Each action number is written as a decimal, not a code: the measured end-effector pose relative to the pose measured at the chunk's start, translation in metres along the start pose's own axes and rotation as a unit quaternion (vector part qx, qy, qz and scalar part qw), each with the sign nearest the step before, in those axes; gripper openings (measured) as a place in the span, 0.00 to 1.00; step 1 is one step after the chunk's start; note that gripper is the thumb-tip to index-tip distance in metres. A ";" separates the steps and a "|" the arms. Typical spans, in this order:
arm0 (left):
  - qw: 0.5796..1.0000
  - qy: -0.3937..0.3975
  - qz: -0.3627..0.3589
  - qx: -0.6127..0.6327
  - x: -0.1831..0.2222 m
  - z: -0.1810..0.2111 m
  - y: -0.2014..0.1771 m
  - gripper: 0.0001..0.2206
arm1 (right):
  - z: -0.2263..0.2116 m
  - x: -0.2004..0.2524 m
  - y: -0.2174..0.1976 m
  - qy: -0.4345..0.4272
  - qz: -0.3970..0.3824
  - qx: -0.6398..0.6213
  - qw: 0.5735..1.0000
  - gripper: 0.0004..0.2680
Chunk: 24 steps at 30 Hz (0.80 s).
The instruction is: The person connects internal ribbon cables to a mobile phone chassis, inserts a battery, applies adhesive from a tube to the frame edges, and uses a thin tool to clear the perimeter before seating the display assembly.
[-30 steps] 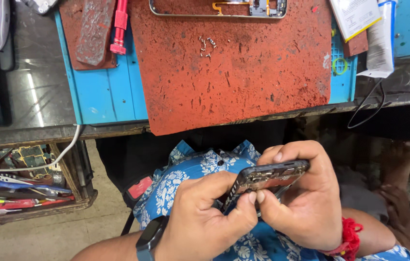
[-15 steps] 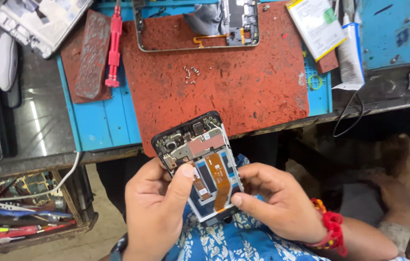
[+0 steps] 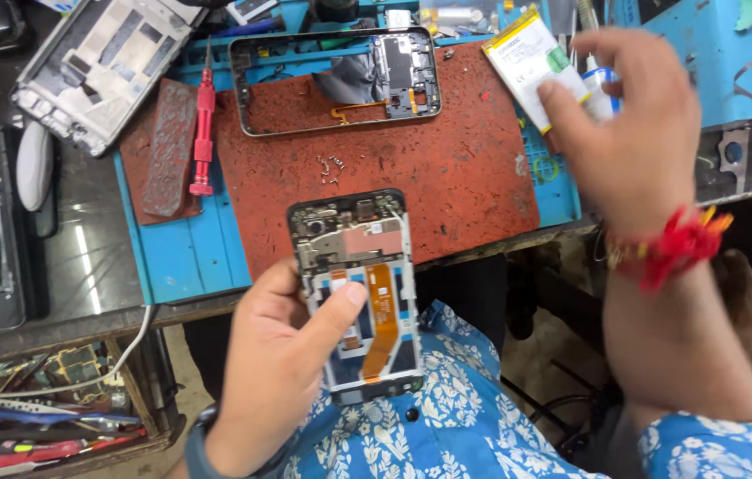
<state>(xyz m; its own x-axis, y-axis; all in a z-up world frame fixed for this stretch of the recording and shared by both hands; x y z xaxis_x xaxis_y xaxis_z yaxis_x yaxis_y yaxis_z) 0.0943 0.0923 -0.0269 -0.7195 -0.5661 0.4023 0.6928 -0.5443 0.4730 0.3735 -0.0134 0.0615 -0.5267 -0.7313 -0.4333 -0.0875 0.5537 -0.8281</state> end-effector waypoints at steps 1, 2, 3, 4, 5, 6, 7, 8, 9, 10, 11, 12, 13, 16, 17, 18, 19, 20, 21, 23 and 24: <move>1.000 0.006 -0.007 0.027 0.001 -0.003 0.005 0.09 | 0.002 -0.012 0.003 -0.020 -0.019 0.047 0.998 0.12; 0.998 0.012 -0.015 0.055 0.002 -0.006 0.008 0.09 | 0.002 -0.021 0.007 -0.040 -0.039 0.094 0.994 0.13; 0.998 0.011 -0.013 0.063 0.003 -0.008 0.009 0.10 | 0.011 -0.026 0.012 0.027 -0.073 0.059 0.995 0.15; 0.997 0.009 -0.011 0.072 0.003 -0.010 0.010 0.10 | 0.020 -0.029 0.019 0.093 -0.108 0.022 0.989 0.16; 0.997 0.008 -0.008 0.081 0.005 -0.012 0.011 0.10 | 0.029 -0.028 0.025 0.159 -0.145 -0.015 0.976 0.17; 0.996 0.009 -0.014 0.088 0.005 -0.014 0.012 0.10 | 0.029 -0.028 0.025 0.158 -0.133 -0.052 0.977 0.17; 0.995 0.009 -0.020 0.095 0.004 -0.015 0.013 0.10 | 0.032 -0.026 0.023 0.159 -0.120 -0.089 0.976 0.17; 0.994 0.010 -0.026 0.101 0.005 -0.016 0.014 0.10 | 0.036 -0.025 0.021 0.159 -0.107 -0.126 0.973 0.17; 0.994 0.009 -0.030 0.105 0.005 -0.017 0.014 0.10 | 0.038 -0.023 0.020 0.131 -0.105 -0.158 0.973 0.15; 0.993 0.009 -0.034 0.110 0.004 -0.017 0.014 0.10 | 0.040 -0.021 0.018 0.103 -0.102 -0.190 0.971 0.13; 0.993 0.008 -0.038 0.115 0.004 -0.018 0.015 0.11 | 0.046 -0.016 0.015 0.105 -0.092 -0.230 0.963 0.12; 0.992 0.011 -0.041 0.120 0.005 -0.018 0.016 0.10 | 0.050 -0.013 0.011 0.105 -0.082 -0.269 0.954 0.12; 0.991 0.015 -0.045 0.125 0.005 -0.018 0.017 0.10 | 0.054 0.000 0.005 0.133 -0.064 -0.315 0.937 0.13; 0.993 0.020 -0.043 0.112 0.004 -0.017 0.018 0.10 | 0.049 0.034 -0.013 0.201 -0.054 -0.362 0.909 0.16; 0.994 0.019 -0.042 0.104 0.004 -0.018 0.018 0.10 | 0.041 0.047 -0.016 0.215 -0.054 -0.401 0.889 0.16; 0.993 0.012 -0.040 0.106 0.004 -0.019 0.018 0.10 | 0.033 0.059 -0.019 0.230 -0.053 -0.439 0.867 0.17; 0.993 0.005 -0.040 0.108 0.003 -0.020 0.017 0.10 | 0.023 0.071 -0.019 0.237 -0.044 -0.486 0.840 0.18; 0.993 -0.002 -0.039 0.110 0.002 -0.022 0.018 0.10 | 0.011 0.083 -0.020 0.244 -0.035 -0.531 0.811 0.19; 0.994 -0.002 -0.036 0.105 0.002 -0.023 0.017 0.10 | -0.004 0.099 -0.019 0.251 -0.042 -0.507 0.824 0.20; 0.995 -0.003 -0.030 0.093 0.002 -0.026 0.017 0.10 | -0.030 0.122 -0.014 0.266 -0.073 -0.453 0.848 0.21; 0.996 -0.002 -0.030 0.090 0.002 -0.027 0.017 0.10 | -0.041 0.130 -0.010 0.273 -0.096 -0.422 0.859 0.21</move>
<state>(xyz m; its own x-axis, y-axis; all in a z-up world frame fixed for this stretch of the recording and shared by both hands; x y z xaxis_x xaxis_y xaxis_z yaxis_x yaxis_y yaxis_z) 0.1055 0.0651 -0.0395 -0.7600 -0.5335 0.3711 0.6285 -0.4580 0.6287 0.2713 -0.0980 0.0279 -0.7316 -0.6735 0.1057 -0.6783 0.7035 -0.2121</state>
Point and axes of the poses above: each hand's wrist, its own x-axis away from the middle knuckle, its own y-axis out of the palm, z = x × y, the point moved 7 cm from there along -x, towards the middle knuckle, and after that the axes turned 1 degree about z, right-handed, at the moved point
